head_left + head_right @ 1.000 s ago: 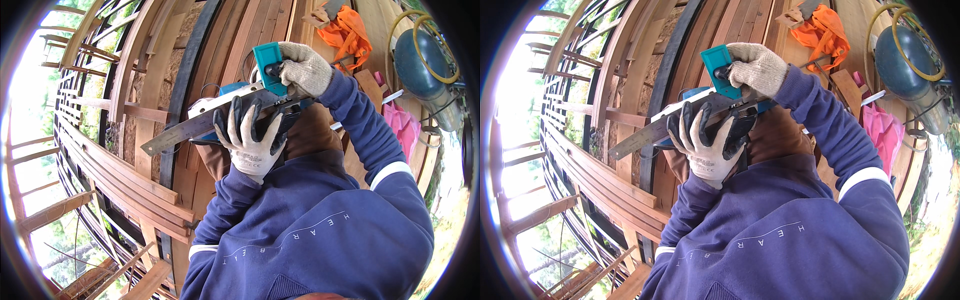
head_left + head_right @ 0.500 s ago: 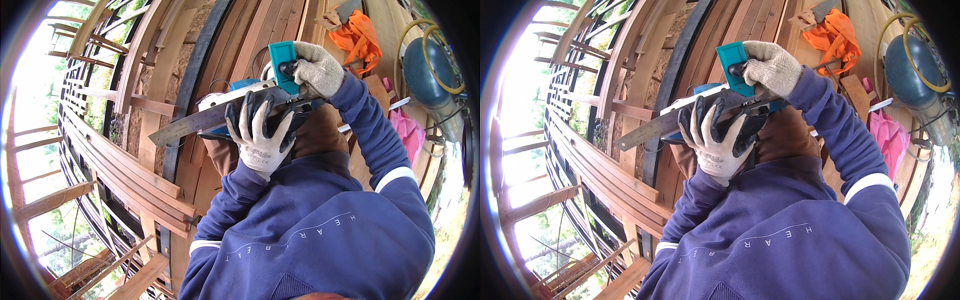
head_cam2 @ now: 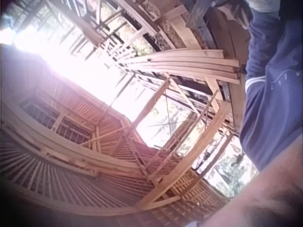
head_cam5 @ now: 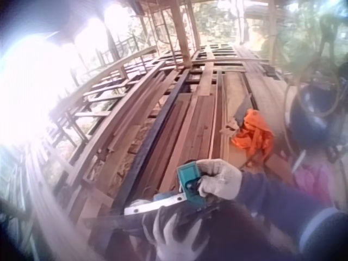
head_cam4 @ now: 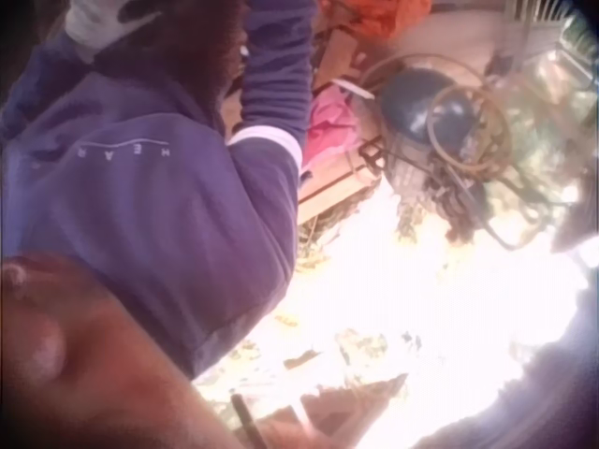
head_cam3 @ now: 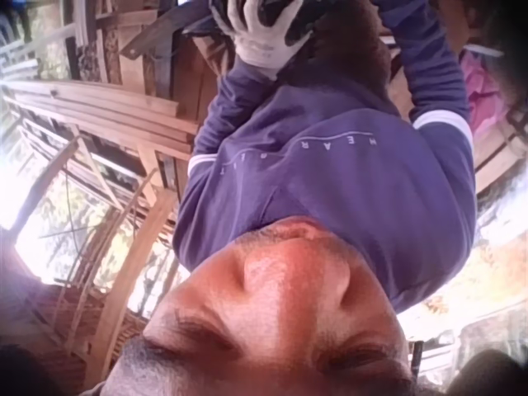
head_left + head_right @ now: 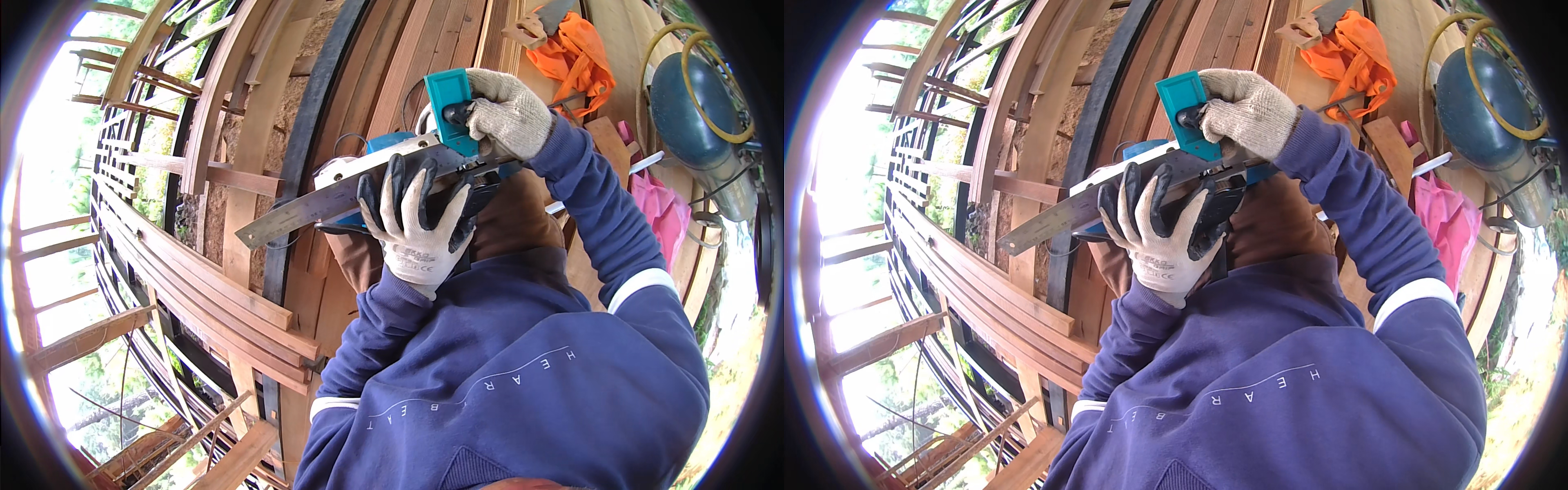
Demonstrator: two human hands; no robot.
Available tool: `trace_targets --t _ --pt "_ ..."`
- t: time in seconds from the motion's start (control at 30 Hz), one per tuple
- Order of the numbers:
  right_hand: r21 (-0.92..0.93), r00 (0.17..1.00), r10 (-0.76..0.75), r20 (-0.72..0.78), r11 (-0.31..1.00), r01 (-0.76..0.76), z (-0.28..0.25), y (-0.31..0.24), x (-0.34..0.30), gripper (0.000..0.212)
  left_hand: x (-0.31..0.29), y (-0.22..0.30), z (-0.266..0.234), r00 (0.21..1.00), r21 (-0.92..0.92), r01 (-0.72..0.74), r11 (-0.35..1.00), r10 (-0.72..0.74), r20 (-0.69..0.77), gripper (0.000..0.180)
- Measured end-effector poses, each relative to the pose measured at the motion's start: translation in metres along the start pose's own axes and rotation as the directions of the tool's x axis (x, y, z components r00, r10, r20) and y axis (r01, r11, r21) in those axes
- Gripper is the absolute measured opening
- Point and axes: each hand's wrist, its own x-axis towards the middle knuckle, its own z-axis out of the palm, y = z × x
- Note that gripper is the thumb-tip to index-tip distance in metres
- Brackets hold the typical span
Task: The person sits on a wooden structure and uses a metal square and a file to adjust the guide and blade components of an electric wood planer.
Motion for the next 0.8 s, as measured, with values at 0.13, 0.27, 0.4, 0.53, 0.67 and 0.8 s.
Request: trace_targets --t 0.13,0.27,0.4,0.53,0.67,0.8 --pt "0.001 0.999 0.043 0.006 0.999 -0.043 -0.002 -0.004 -0.002 0.046 0.0 0.0 0.0 1.0 -0.011 0.0 1.0 0.0 -0.003 0.056" --pt "0.018 1.0 0.01 0.014 1.0 -0.01 -0.002 -0.002 -0.001 0.045 0.001 0.001 0.0 1.0 -0.026 0.024 0.999 -0.024 -0.011 0.056" --pt "-0.007 1.0 0.005 0.027 1.0 -0.005 -0.004 -0.001 0.0 0.044 0.002 0.003 -0.001 1.0 0.003 0.018 1.0 -0.018 -0.02 0.053" --pt "0.002 0.999 -0.005 0.048 1.0 0.005 -0.003 -0.003 -0.002 0.044 0.003 0.002 0.002 0.999 0.008 0.011 1.0 -0.011 -0.04 0.051" --pt "0.06 0.999 -0.041 0.018 0.997 0.04 -0.004 0.005 0.001 0.044 0.003 0.002 0.001 0.999 0.027 -0.012 1.0 0.013 -0.031 0.052" --pt "0.092 0.995 -0.041 -0.089 0.995 0.05 0.002 -0.003 0.004 0.039 0.003 -0.001 0.002 0.998 -0.002 -0.03 1.0 0.03 -0.059 0.052"
